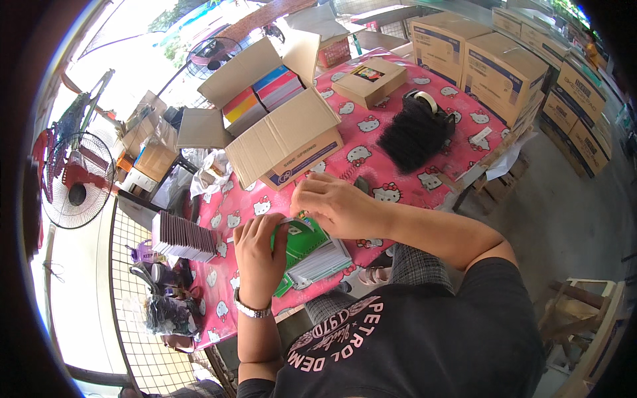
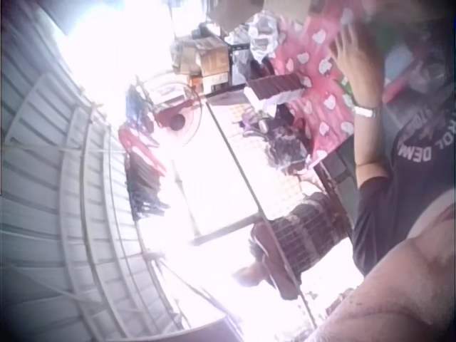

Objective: The person binds green notebooks by threading a plastic coil through the pre-punched holes of each notebook and then using a pair of pliers to clip and secure the ends of the coil.

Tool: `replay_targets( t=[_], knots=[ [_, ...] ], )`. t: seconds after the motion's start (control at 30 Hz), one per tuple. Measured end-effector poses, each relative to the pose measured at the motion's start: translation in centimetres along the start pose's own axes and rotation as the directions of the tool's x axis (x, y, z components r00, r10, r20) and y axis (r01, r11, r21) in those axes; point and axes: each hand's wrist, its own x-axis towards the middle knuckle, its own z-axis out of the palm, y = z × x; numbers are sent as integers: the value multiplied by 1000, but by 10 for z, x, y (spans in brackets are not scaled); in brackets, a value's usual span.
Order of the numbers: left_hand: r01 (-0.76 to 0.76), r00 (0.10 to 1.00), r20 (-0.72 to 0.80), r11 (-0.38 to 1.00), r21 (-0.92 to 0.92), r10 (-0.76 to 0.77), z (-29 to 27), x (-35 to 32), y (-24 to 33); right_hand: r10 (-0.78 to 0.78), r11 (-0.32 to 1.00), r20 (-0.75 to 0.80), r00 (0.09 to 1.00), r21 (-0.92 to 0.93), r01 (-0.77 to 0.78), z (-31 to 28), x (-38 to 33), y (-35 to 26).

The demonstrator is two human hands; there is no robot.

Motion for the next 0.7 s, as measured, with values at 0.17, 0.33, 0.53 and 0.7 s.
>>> replay_targets(
  t=[0.17,0.33,0.53,0.7],
  knots=[
    [8,1000,4,1000,19,-8,2,-1,-1,261,946,156,953,157,-284,-8,-4,-10],
    [-49,999,13,992,114,48,3,3,10,257,966,107,960,-52,-253,-16,7,-31],
    [-48,997,60,993,110,41,2,1,4,384,903,337,860,59,-426,-26,28,-29],
    [44,995,90,996,74,-51,8,-3,1,715,222,384,585,669,-710,18,-12,89]
  ],
)
